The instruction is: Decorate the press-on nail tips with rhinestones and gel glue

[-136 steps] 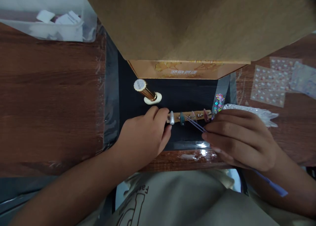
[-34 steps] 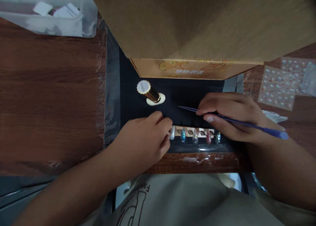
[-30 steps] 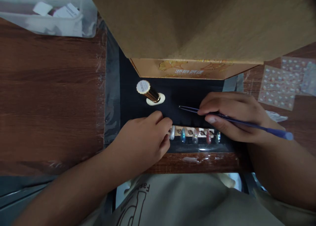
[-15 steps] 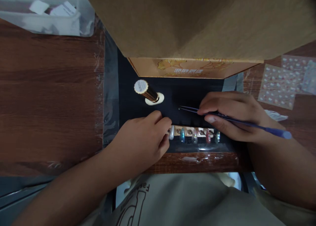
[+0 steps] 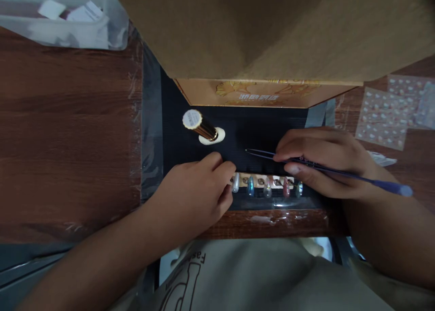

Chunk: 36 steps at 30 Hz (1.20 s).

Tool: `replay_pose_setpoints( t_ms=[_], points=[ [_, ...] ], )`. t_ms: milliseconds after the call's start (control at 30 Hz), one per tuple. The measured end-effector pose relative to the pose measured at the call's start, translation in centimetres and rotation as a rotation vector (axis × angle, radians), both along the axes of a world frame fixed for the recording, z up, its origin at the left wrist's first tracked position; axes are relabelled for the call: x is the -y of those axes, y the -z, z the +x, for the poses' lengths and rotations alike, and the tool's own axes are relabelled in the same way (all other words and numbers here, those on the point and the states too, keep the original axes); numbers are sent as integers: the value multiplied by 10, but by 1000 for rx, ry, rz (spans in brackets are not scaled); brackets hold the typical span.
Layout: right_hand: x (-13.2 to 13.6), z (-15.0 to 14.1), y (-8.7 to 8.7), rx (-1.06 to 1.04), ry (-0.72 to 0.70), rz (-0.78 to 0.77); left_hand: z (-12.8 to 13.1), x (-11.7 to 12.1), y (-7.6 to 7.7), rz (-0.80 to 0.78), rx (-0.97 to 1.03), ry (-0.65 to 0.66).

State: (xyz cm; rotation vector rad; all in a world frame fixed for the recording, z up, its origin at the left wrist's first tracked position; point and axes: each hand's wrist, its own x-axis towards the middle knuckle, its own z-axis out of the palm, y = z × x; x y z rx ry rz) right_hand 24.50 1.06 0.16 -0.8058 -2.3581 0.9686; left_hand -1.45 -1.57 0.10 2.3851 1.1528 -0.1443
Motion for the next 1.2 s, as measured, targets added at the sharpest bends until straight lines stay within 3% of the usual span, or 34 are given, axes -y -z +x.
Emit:
replay_pose_setpoints(
  t_ms=[1200],
  points=[
    [0, 0, -3, 52, -8, 40, -2, 2, 0, -2, 5, -11]
  ],
)
